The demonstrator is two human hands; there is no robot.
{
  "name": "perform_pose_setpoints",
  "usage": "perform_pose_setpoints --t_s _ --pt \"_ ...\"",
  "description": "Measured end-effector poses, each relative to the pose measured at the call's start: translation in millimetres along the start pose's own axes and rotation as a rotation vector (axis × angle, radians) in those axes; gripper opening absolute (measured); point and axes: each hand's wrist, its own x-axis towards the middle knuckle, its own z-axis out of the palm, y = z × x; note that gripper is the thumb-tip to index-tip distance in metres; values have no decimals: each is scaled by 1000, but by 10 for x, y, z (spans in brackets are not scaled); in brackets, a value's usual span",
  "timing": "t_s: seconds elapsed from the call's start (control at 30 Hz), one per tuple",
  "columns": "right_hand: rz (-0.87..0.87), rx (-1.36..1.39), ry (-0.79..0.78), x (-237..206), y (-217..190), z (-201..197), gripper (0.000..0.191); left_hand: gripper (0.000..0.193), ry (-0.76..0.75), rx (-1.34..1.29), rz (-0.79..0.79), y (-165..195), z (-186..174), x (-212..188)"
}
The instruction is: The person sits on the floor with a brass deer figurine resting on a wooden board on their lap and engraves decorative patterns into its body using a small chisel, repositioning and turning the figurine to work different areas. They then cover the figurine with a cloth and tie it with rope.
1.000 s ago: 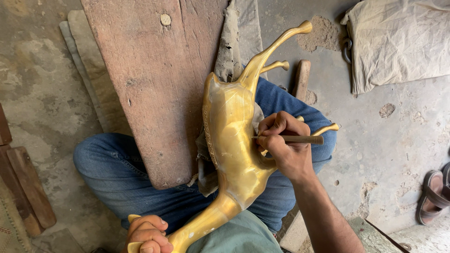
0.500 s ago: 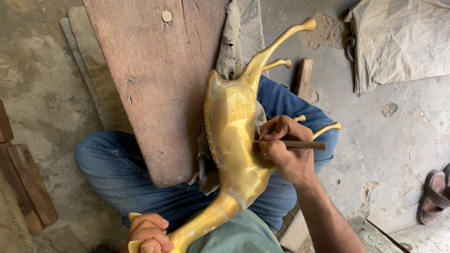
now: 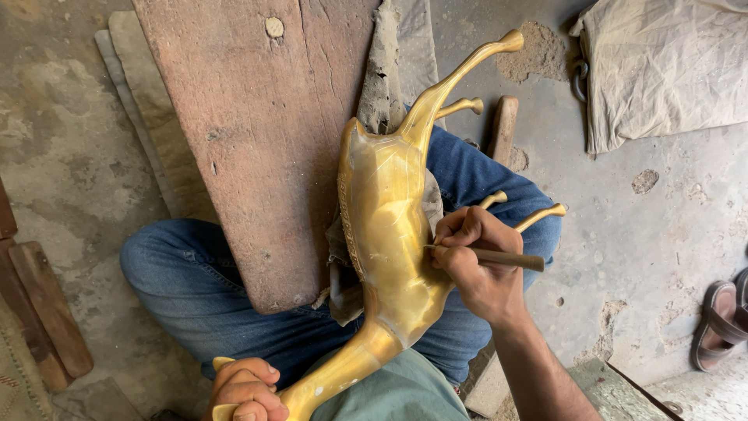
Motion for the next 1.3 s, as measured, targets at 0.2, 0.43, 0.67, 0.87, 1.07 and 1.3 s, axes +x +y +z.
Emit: perform_pose_setpoints --t_s 0.2,0.43,0.67,0.87,1.07,1.3 --pt "-48 -90 35 -95 -6 21 13 27 52 26 -3 1 41 -47" --pt "-168 -176 38 -146 -8 38 13 19 -37 5 47 -25 -43 -57" --pt "-250 -198 -3 -148 -48 57 8 20 -76 -5 -97 161 -58 105" --pt "-324 -210 -15 -187 -29 103 7 23 -83 45 -188 334 -38 259" --pt "-341 -178 9 -256 54 100 6 24 -44 26 -222 323 -34 192" --pt "3 261 315 -726 26 413 9 13 -149 -29 46 4 -98 -39"
